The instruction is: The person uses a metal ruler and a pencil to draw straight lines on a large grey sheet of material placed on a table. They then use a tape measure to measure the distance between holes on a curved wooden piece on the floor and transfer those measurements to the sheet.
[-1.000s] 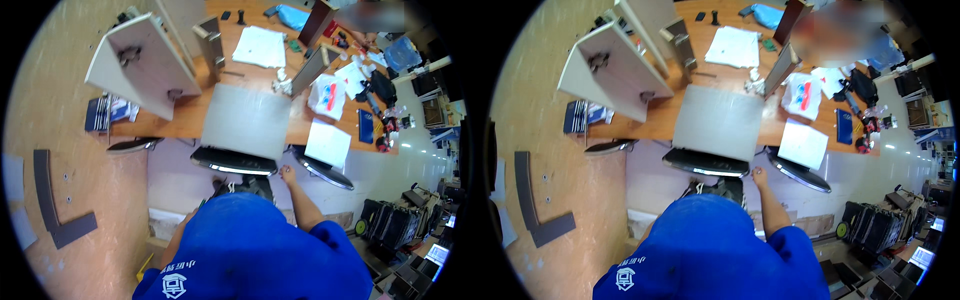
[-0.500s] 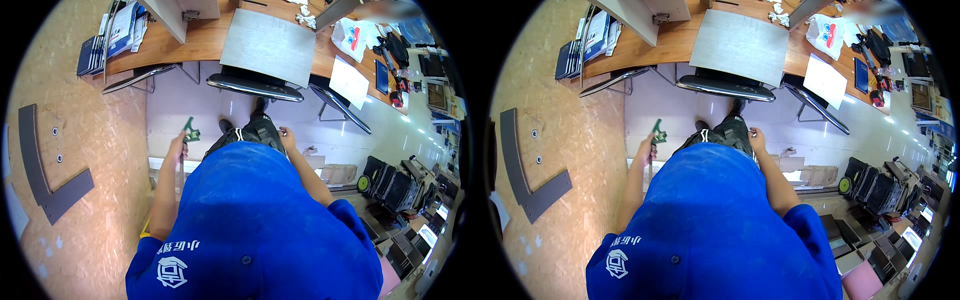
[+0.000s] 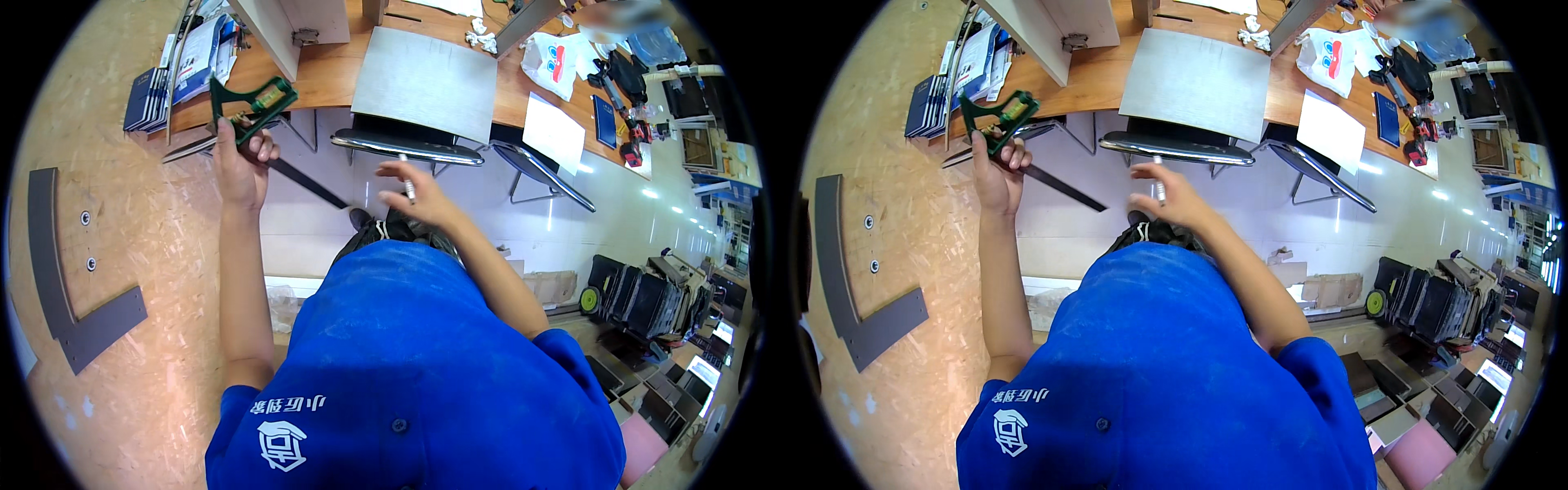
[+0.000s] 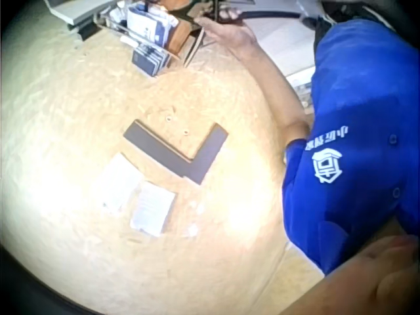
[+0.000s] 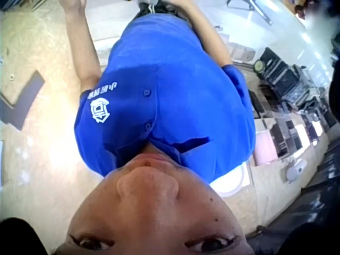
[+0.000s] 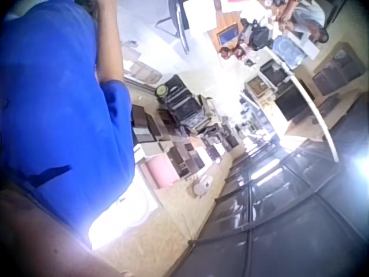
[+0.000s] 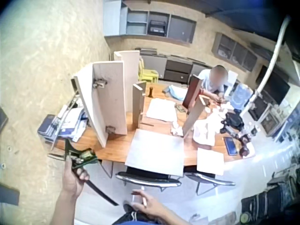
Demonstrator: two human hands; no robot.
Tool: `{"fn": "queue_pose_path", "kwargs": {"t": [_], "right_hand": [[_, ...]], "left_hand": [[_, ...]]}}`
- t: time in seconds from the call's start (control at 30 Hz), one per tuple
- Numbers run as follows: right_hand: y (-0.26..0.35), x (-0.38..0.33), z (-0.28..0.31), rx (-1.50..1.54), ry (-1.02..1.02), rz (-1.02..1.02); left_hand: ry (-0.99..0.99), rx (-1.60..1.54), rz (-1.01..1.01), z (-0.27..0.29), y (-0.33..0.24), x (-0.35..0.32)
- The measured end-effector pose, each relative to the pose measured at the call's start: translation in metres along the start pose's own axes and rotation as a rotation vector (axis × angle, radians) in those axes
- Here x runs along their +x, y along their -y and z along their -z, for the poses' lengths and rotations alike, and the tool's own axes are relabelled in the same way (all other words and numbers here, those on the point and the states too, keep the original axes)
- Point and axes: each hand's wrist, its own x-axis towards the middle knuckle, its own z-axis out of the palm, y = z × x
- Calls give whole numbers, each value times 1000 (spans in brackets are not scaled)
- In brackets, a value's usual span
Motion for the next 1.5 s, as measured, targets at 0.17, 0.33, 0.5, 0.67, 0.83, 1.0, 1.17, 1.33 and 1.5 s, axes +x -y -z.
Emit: {"fn": "queue_pose_path", "kwargs": {"t": [0.17, 0.33, 0.5, 0.67, 0.83, 1.0, 1.17, 1.33, 1.5], "right_hand": [[28, 17, -16, 49, 165, 92], [23, -3, 3, 147, 220, -61], [5, -27, 23, 50, 183, -110], [-26, -44, 79, -35, 210, -125], [-62, -63, 140, -86, 195, -124], [-98, -95, 184, -108, 8, -30], [-119, -110, 213, -184, -40, -67], [-110, -108, 244, -250, 62, -39], [-101, -87, 226, -116, 210, 67]], "left_hand": [[101, -424, -24, -20, -4, 0], [-129, -479, 12, -6, 20, -9], [-370, -430, 104, -8, 85, -20], [-484, -362, 265, -50, 182, -23], [-403, -304, 330, -118, 233, -15], [-295, -69, 442, -175, 302, -23], [-333, -59, 600, -228, 334, -34], [-349, -143, 478, -223, 313, -2], [-355, -191, 320, -209, 272, 22]]}}
